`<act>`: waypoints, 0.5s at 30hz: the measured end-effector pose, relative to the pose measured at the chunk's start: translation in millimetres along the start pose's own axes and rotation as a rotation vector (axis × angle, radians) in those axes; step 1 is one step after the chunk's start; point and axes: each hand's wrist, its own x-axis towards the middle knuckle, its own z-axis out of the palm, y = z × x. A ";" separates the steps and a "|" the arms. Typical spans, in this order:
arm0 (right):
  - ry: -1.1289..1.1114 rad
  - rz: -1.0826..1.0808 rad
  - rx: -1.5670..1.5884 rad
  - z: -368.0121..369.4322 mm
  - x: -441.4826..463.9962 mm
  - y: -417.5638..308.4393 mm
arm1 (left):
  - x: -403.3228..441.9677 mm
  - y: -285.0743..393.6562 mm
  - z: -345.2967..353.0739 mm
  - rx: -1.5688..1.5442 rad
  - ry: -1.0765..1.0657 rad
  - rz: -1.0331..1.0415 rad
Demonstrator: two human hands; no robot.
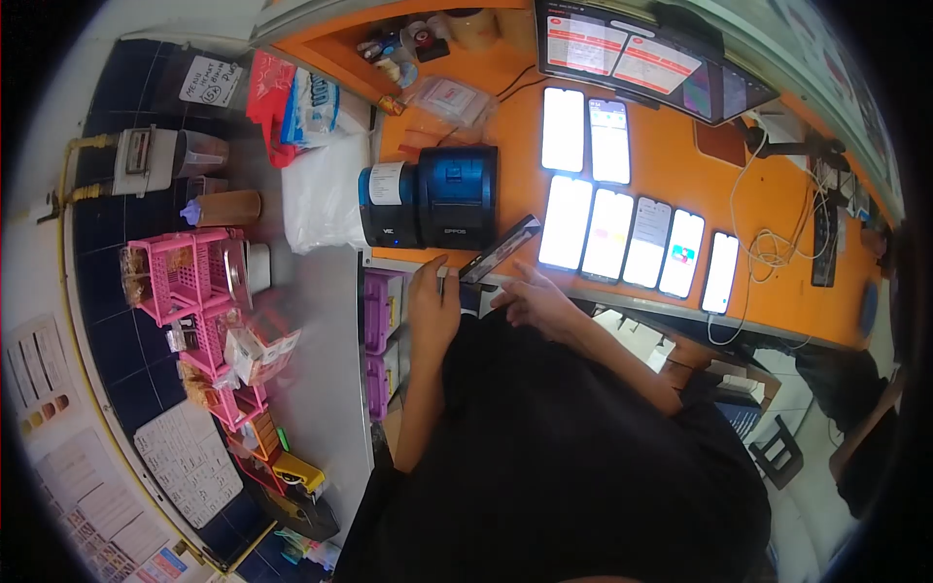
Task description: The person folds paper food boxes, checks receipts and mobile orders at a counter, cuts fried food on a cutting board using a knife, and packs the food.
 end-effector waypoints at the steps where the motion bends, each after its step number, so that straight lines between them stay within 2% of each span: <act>1: 0.006 -0.027 -0.020 4.5 0.8 1.4 | -0.1 1.3 1.5 0.001 0.000 0.004; 5: 0.020 -0.054 -0.115 14.0 2.9 2.4 | -0.7 2.9 8.1 -0.014 -0.014 0.008; 15: 0.003 -0.121 -0.099 20.4 10.5 3.7 | -3.1 -0.9 3.5 0.001 -0.020 -0.049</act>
